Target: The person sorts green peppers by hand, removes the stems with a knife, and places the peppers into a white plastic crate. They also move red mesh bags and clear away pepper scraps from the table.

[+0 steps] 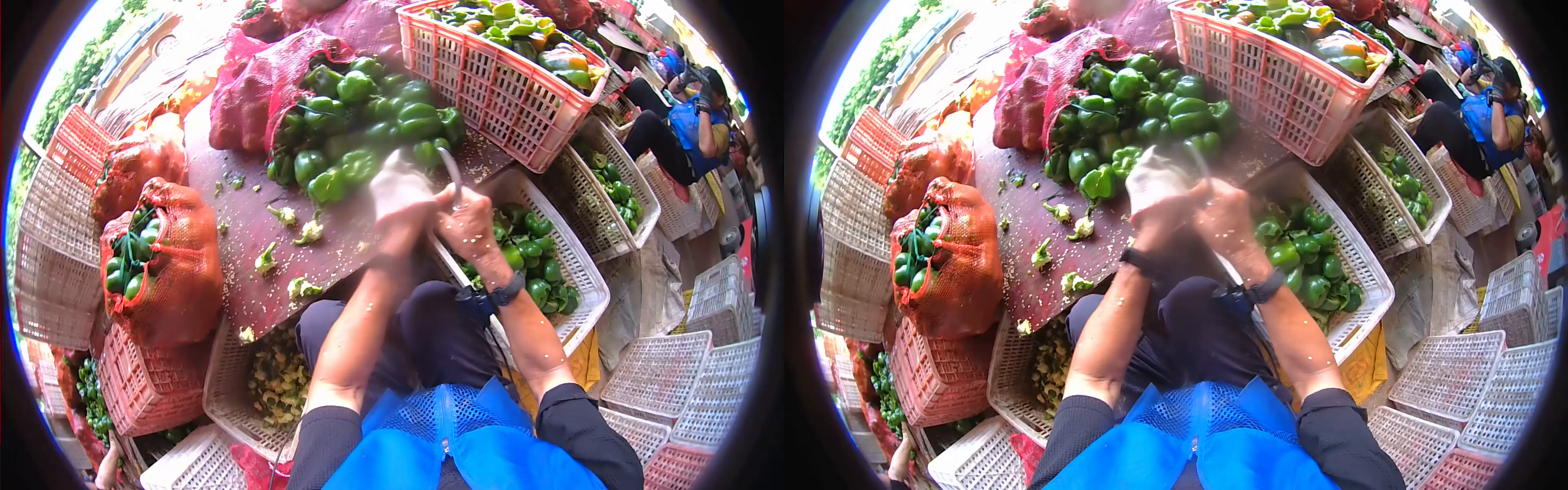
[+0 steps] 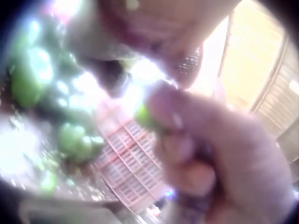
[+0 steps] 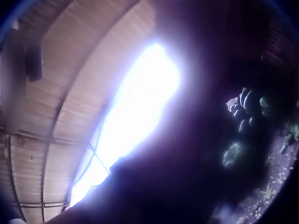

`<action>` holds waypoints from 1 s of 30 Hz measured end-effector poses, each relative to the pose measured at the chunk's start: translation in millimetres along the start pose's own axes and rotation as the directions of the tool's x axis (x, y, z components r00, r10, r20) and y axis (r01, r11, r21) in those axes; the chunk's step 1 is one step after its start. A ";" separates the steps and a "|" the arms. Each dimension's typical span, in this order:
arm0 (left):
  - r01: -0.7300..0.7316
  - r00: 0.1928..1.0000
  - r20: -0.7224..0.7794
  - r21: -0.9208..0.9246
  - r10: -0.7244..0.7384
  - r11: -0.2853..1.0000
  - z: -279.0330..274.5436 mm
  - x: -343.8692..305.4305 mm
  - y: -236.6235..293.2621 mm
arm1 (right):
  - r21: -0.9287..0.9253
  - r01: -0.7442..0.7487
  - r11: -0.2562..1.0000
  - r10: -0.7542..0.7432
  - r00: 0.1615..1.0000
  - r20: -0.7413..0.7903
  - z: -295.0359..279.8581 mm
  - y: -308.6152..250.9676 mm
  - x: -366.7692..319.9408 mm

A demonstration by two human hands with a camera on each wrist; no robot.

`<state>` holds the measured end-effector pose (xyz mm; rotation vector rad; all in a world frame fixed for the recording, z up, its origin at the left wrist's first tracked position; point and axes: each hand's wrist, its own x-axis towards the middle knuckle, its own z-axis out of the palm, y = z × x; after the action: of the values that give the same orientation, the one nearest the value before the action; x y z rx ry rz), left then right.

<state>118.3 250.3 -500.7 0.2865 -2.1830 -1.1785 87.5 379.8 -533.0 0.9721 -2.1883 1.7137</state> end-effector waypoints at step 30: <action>-0.370 0.927 0.133 0.482 0.350 0.794 -83.4 32.1 -94.5 | 0.102 -0.590 0.801 0.547 0.790 0.276 -25.7 50.1 78.8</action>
<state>135.5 124.8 -530.4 0.0492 -2.4121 -0.3946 -8.9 379.8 -523.3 0.5891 -2.7256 2.1843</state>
